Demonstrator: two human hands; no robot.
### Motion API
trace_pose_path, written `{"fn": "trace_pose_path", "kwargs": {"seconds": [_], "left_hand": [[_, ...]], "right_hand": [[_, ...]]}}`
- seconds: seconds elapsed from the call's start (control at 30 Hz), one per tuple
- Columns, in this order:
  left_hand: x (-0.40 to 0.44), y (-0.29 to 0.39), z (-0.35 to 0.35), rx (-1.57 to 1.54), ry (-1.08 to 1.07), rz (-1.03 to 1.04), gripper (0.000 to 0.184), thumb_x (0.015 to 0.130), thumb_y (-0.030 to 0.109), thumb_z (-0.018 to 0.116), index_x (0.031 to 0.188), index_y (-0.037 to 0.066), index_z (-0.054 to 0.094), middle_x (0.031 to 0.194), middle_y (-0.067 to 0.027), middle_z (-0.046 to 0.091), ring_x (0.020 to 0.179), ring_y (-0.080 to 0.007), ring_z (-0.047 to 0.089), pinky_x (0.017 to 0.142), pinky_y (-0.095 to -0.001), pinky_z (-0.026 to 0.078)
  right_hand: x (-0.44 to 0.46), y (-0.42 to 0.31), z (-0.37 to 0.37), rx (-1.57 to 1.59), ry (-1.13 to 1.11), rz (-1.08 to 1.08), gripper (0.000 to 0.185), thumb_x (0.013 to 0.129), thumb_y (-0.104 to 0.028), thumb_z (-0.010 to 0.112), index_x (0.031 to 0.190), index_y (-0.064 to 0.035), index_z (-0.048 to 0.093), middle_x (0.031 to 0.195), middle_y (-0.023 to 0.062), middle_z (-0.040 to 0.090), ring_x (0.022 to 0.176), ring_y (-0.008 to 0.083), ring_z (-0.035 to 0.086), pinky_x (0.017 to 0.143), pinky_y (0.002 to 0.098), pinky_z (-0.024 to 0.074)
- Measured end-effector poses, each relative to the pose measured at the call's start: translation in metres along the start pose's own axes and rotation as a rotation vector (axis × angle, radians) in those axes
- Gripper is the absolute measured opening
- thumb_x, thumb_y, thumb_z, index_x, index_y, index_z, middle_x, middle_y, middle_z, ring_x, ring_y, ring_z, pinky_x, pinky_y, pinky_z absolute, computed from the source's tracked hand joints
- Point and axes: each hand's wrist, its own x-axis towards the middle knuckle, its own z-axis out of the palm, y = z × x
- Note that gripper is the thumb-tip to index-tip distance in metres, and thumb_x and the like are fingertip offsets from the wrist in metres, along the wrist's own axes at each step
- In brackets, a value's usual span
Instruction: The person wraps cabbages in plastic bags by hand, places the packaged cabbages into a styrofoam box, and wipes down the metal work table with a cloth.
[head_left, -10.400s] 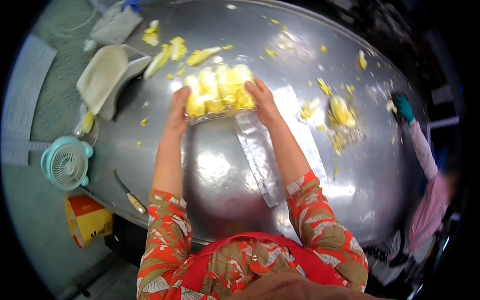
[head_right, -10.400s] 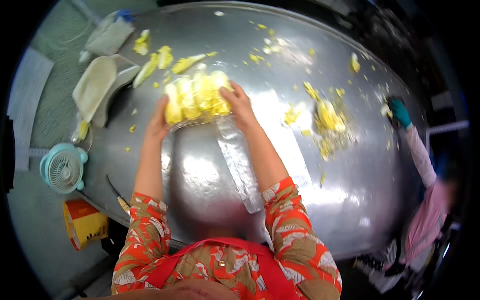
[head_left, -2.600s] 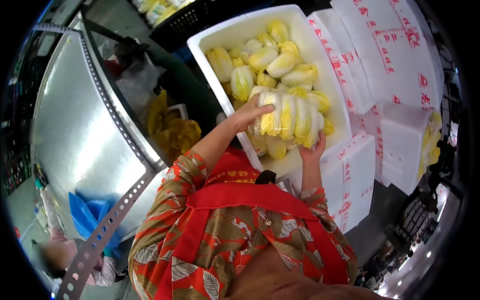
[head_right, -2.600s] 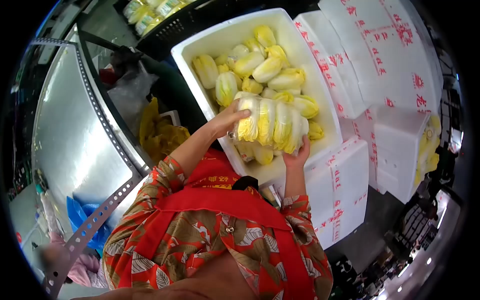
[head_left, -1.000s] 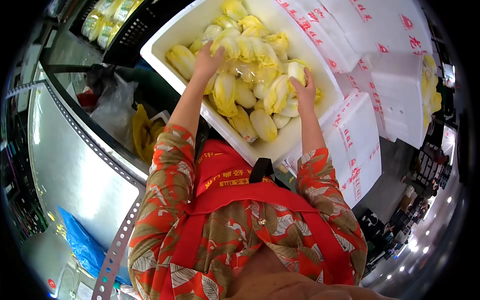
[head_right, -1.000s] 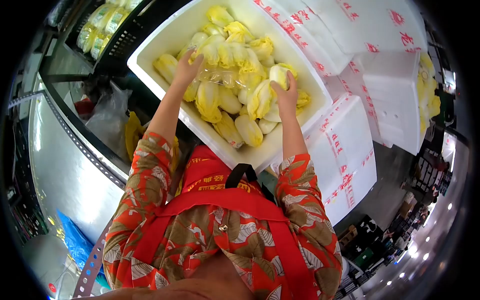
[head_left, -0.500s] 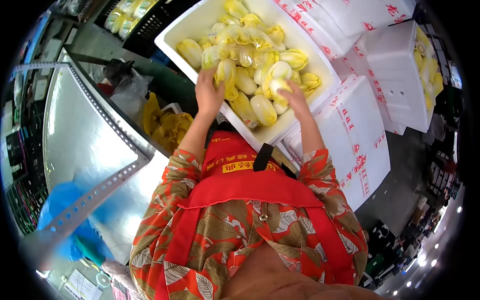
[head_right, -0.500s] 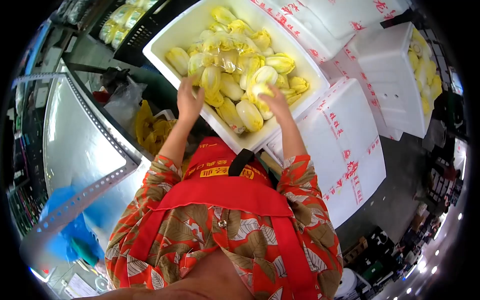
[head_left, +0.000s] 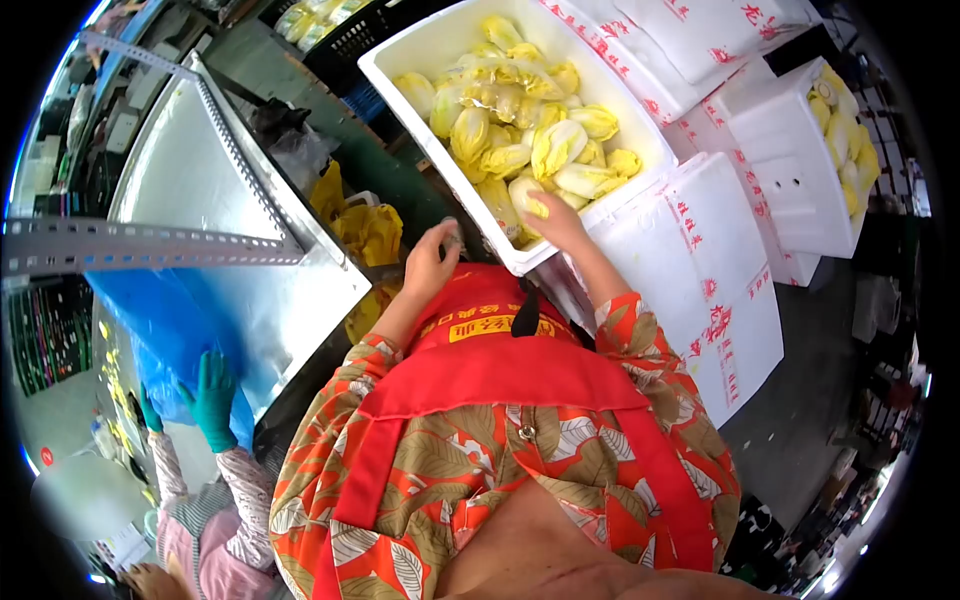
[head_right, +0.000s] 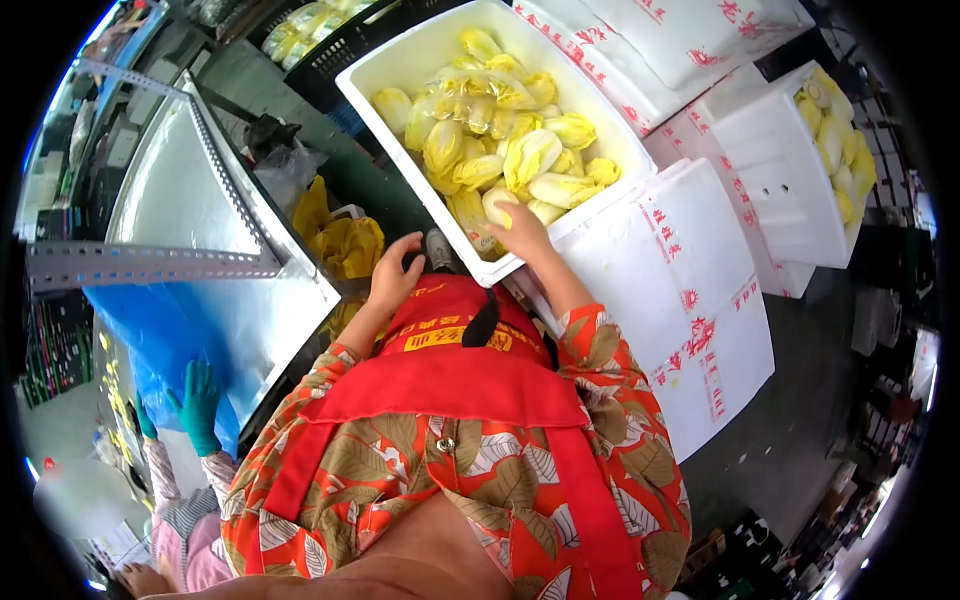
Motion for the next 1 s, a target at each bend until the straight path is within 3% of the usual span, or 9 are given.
{"fn": "trace_pose_path", "kwargs": {"seconds": [0.23,0.37,0.47,0.63,0.7,0.83,0.87,0.9,1.0], "left_hand": [[-0.075,-0.028,0.012,-0.106,-0.387,-0.237,0.032,0.081,0.023,0.058,0.110,0.008,0.057,0.090,-0.0140,0.064,0.083,-0.0296,0.062,0.074,-0.0354,0.048],[-0.106,-0.042,0.007,0.005,-0.441,-0.235,0.029,0.084,0.026,0.056,0.104,0.007,0.060,0.086,-0.0145,0.064,0.076,-0.0254,0.062,0.071,-0.0339,0.048],[-0.137,-0.045,-0.004,-0.038,-0.555,-0.370,0.034,0.085,0.035,0.054,0.092,0.004,0.065,0.084,-0.0165,0.065,0.079,-0.0269,0.062,0.071,-0.0346,0.047],[-0.223,-0.064,-0.011,-0.221,-0.554,-0.582,0.037,0.087,0.039,0.054,0.090,0.004,0.066,0.080,-0.0127,0.066,0.073,-0.0167,0.060,0.069,-0.0317,0.046],[-0.262,-0.063,-0.010,-0.303,-0.484,-0.676,0.037,0.084,0.041,0.055,0.092,0.006,0.067,0.082,-0.0149,0.066,0.076,-0.0210,0.063,0.072,-0.0333,0.047],[-0.333,-0.072,0.003,-0.357,-0.261,-0.744,0.035,0.086,0.037,0.056,0.095,0.005,0.067,0.083,-0.0119,0.067,0.080,-0.0163,0.061,0.074,-0.0308,0.046],[-0.341,-0.062,-0.004,-0.392,-0.202,-0.802,0.035,0.086,0.036,0.056,0.096,0.005,0.066,0.086,-0.0116,0.067,0.082,-0.0161,0.061,0.075,-0.0308,0.046],[-0.347,-0.046,-0.012,-0.438,-0.140,-0.866,0.035,0.086,0.035,0.056,0.098,0.004,0.066,0.088,-0.0113,0.067,0.083,-0.0159,0.060,0.076,-0.0309,0.046],[-0.387,-0.046,0.013,-0.545,0.133,-0.891,0.037,0.085,0.033,0.056,0.103,0.002,0.063,0.094,-0.0112,0.066,0.088,-0.0171,0.060,0.080,-0.0307,0.046]], "right_hand": [[-0.064,-0.016,0.025,-0.357,-0.072,-0.198,0.037,0.079,-0.026,0.061,0.111,-0.0068,0.058,0.110,0.0172,0.058,0.105,0.0321,0.051,0.093,0.0363,0.0384],[-0.098,-0.040,0.027,0.057,-0.022,-0.184,0.034,0.081,-0.023,0.060,0.110,-0.0058,0.060,0.101,0.0168,0.062,0.103,0.0283,0.055,0.089,0.0342,0.0421],[-0.133,-0.042,0.043,0.326,-0.407,-0.080,0.034,0.083,-0.022,0.059,0.113,-0.0043,0.058,0.099,0.0105,0.065,0.089,0.0207,0.063,0.080,0.0292,0.0476],[-0.174,-0.014,0.086,0.153,-1.043,-0.054,0.042,0.095,-0.034,0.036,0.127,-0.0092,0.048,0.125,0.0105,0.051,0.115,0.0202,0.047,0.099,0.0282,0.0321],[-0.189,-0.006,0.103,0.286,-1.186,0.255,0.048,0.096,-0.038,0.032,0.134,-0.0099,0.038,0.130,0.0095,0.046,0.119,0.0183,0.043,0.101,0.0274,0.0295],[-0.199,-0.035,0.104,0.417,-1.263,0.086,0.055,0.095,-0.042,0.034,0.135,-0.0041,0.034,0.139,0.0085,0.034,0.130,0.0176,0.028,0.107,0.0280,0.0179],[-0.195,-0.037,0.106,0.388,-1.292,-0.012,0.054,0.095,-0.041,0.035,0.134,-0.0032,0.036,0.138,0.0078,0.036,0.128,0.0172,0.031,0.106,0.0280,0.0201],[-0.192,-0.020,0.117,0.518,-1.362,0.294,0.052,0.094,-0.038,0.040,0.131,-0.0018,0.040,0.134,0.0067,0.041,0.124,0.0161,0.036,0.104,0.0275,0.0253],[-0.172,-0.058,0.108,0.110,-1.462,0.145,0.042,0.090,-0.035,0.051,0.113,0.0000,0.056,0.111,0.0037,0.058,0.102,0.0135,0.052,0.090,0.0279,0.0410]]}}
